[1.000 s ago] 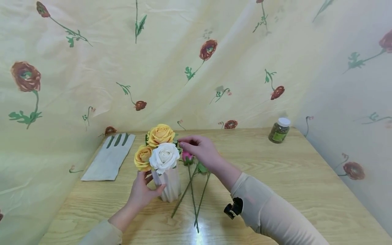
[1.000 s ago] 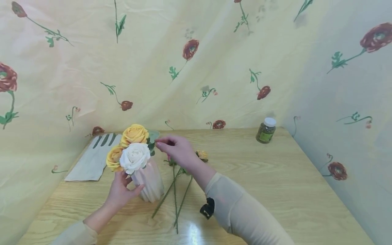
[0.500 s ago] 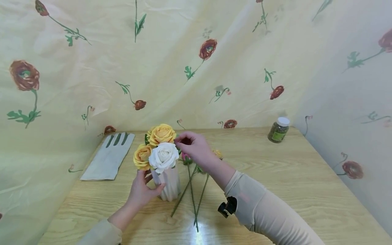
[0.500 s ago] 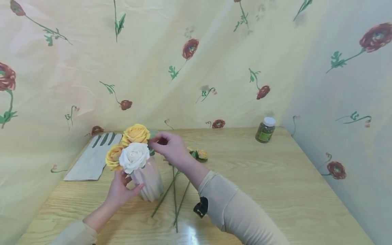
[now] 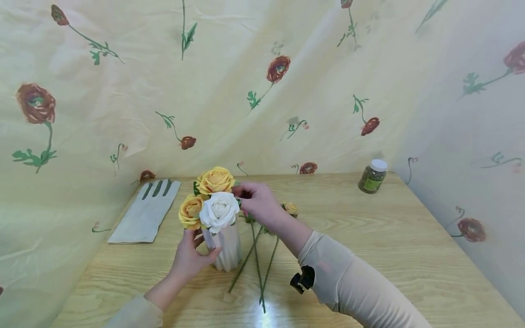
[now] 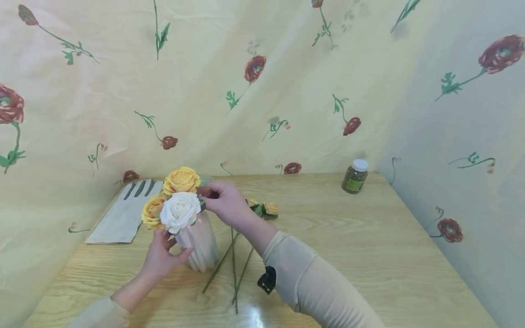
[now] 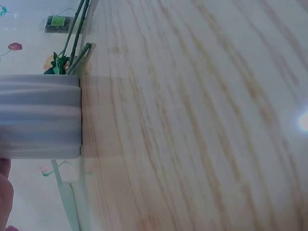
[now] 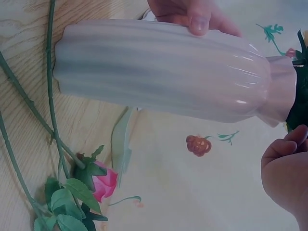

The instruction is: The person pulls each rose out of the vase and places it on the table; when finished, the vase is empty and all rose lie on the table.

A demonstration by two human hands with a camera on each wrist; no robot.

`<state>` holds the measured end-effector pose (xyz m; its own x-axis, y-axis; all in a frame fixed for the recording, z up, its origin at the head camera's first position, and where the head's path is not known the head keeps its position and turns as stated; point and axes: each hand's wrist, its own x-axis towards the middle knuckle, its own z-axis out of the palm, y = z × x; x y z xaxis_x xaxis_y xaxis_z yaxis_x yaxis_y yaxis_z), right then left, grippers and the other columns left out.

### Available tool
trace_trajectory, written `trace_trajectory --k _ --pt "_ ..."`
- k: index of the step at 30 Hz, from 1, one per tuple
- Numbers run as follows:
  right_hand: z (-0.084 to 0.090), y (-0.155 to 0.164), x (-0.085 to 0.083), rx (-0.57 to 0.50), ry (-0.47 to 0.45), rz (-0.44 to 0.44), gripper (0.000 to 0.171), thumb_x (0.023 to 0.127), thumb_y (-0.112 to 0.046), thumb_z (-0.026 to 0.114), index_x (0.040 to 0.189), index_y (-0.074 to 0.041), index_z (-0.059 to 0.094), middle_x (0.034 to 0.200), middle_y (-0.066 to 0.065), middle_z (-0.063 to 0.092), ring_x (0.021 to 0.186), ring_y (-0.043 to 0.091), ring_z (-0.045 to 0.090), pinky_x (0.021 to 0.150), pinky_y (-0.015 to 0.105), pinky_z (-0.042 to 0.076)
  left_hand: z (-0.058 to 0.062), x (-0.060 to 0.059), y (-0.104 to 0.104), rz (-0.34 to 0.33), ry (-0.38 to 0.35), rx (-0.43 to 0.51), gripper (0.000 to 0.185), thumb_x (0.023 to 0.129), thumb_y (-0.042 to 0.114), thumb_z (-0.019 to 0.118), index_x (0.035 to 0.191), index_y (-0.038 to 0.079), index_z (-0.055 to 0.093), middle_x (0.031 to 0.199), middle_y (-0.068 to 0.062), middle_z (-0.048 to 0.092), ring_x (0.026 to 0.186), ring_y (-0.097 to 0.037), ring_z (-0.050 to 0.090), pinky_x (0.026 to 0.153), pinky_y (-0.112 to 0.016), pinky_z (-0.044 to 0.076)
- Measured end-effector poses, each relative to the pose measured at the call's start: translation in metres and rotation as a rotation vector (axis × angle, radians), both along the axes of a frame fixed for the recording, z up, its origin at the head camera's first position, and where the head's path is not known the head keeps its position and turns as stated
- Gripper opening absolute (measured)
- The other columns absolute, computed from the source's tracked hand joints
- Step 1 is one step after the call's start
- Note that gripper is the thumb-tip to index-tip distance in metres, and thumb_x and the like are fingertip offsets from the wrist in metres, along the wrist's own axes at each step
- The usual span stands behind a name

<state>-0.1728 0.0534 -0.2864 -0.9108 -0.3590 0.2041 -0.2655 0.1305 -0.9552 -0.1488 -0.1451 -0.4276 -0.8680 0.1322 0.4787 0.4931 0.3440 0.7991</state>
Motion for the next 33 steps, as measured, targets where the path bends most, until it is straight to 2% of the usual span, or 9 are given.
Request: trace_trajectory --k 4,8,11,17,25,30,33 --pt "-0.011 -0.003 -0.010 0.017 0.038 -0.021 0.026 0.069 0.012 0.052 0.091 0.002 0.062 0.076 0.004 0.057 0.054 0.009 0.045 0.043 0.019 0.038 -0.001 -0.001 0.000 0.014 0.013 -0.017 0.087 0.061 0.007 0.077 0.131 0.013 0.026 0.124 -0.007 0.039 0.101 -0.029 0.046 0.079 -0.045 0.046" --pt "-0.019 -0.008 -0.016 0.054 0.131 -0.061 0.017 0.070 0.007 0.060 0.084 -0.001 0.063 0.075 0.006 0.059 0.061 0.010 0.047 0.050 0.019 0.040 -0.003 -0.001 -0.001 0.019 0.012 -0.034 0.089 0.062 0.010 0.077 0.133 0.017 0.024 0.125 -0.005 0.037 0.103 -0.027 0.046 0.079 -0.043 0.046" --pt "-0.021 -0.011 -0.016 0.091 0.171 -0.079 0.010 0.071 0.002 0.064 0.080 -0.003 0.064 0.073 0.005 0.059 0.063 0.011 0.047 0.051 0.020 0.041 -0.004 -0.002 -0.001 0.018 0.040 -0.040 0.088 0.061 0.008 0.077 0.132 0.013 0.025 0.124 -0.007 0.038 0.101 -0.028 0.047 0.078 -0.042 0.047" --pt "-0.020 -0.017 -0.014 0.135 0.137 -0.098 0.010 0.070 0.001 0.062 0.079 -0.003 0.064 0.071 0.002 0.058 0.066 0.011 0.049 0.053 0.021 0.045 -0.006 -0.003 0.001 0.036 0.051 -0.026 0.078 0.058 0.003 0.077 0.122 0.006 0.033 0.118 -0.008 0.041 0.099 -0.027 0.048 0.077 -0.041 0.048" --pt "-0.020 -0.019 -0.013 0.129 0.116 -0.110 0.007 0.074 -0.002 0.058 0.077 -0.006 0.063 0.061 0.001 0.051 0.055 0.011 0.045 0.045 0.021 0.040 -0.007 -0.003 0.001 0.048 0.112 -0.040 0.074 0.058 0.005 0.077 0.120 0.003 0.036 0.114 -0.009 0.042 0.098 -0.026 0.049 0.073 -0.044 0.048" --pt "-0.014 -0.019 -0.009 0.140 0.119 -0.148 0.007 0.077 -0.004 0.055 0.076 -0.004 0.063 0.064 0.000 0.052 0.058 0.010 0.045 0.047 0.020 0.039 -0.005 -0.002 0.001 0.045 0.063 -0.032 0.077 0.058 0.005 0.077 0.122 0.005 0.034 0.117 -0.009 0.041 0.101 -0.027 0.047 0.076 -0.042 0.048" --pt "-0.013 -0.018 -0.009 0.083 0.070 -0.143 0.008 0.078 -0.002 0.054 0.071 -0.002 0.058 0.061 0.001 0.046 0.050 0.011 0.040 0.041 0.021 0.035 -0.006 -0.001 0.000 0.050 0.050 -0.039 0.077 0.058 0.005 0.077 0.121 0.005 0.034 0.117 -0.009 0.041 0.101 -0.027 0.047 0.077 -0.042 0.047"
